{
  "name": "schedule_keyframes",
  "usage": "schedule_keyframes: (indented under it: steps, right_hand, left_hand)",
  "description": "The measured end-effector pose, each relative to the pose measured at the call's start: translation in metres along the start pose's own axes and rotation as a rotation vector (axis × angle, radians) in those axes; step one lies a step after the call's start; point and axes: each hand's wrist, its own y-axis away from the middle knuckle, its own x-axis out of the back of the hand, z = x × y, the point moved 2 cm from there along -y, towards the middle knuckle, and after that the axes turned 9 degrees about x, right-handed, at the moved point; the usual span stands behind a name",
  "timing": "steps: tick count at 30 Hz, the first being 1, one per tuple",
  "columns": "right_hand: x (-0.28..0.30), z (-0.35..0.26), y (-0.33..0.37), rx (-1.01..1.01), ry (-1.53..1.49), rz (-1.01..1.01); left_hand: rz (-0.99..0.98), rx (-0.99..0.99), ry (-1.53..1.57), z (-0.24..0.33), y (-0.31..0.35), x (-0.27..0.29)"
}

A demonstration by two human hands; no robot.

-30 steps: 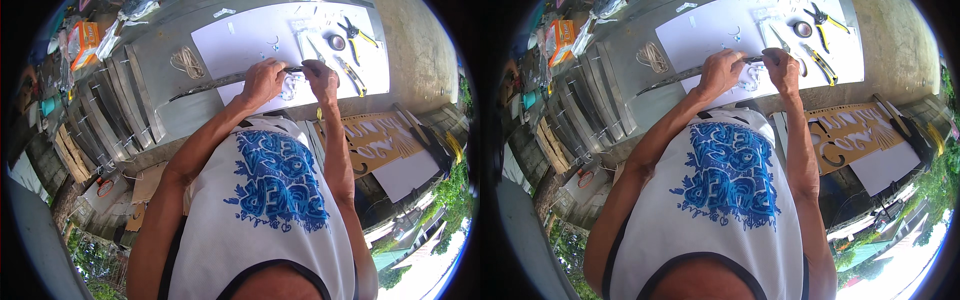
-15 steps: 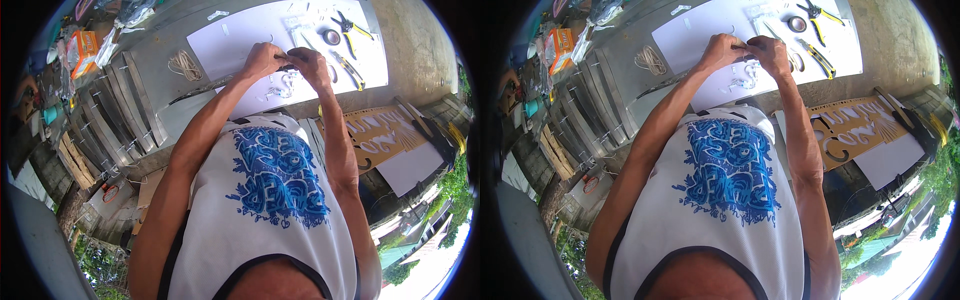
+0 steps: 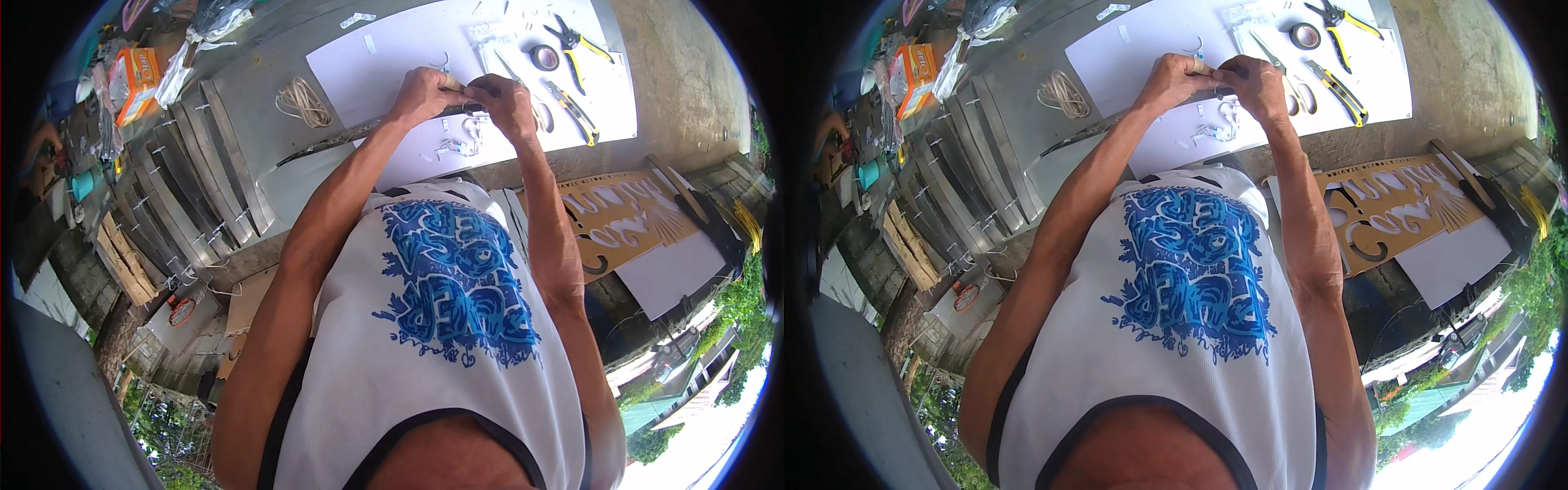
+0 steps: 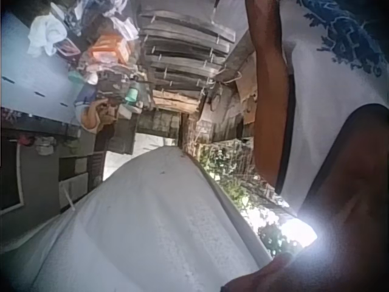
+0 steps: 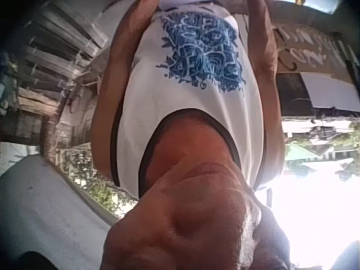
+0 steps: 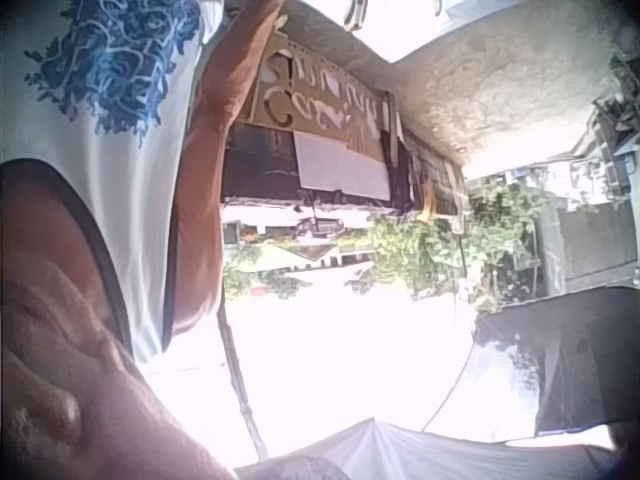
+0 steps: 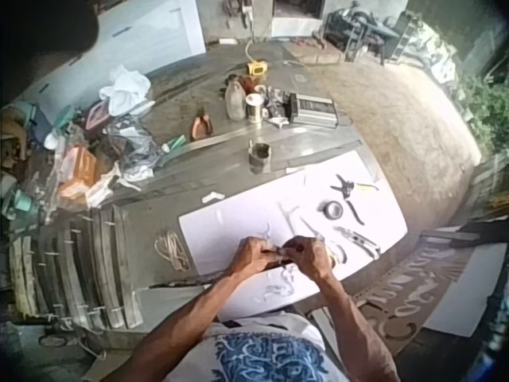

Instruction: The person assembles LED light strips by cutting them, stripping the wire ends, and soldering them to a power source. They then test the connection to verify the lights turn on and place the finished strips onto a metal rack.

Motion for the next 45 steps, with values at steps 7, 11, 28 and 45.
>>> schedule_keyframes:
  steps: [7, 11, 28, 45]
  right_hand:
    - [0.003, 0.0, 0.004, 0.029, 0.003, -0.006]
    - [0.005, -0.004, 0.006, 0.133, 0.102, 0.008]
    - [0.032, -0.022, 0.026, 0.132, 0.218, 0.001]
    - [0.014, 0.005, 0.042, 0.098, 0.37, 0.09]
  left_hand:
    - [-0.016, 0.01, 0.012, -0.006, -0.001, -0.002]
    - [0.002, 0.013, 0.065, -0.01, -0.002, -0.006]
    - [-0.018, -0.237, -0.25, 0.022, 0.004, -0.015]
    - [0.162, -0.526, -0.437, 0.018, 0.051, 0.005]
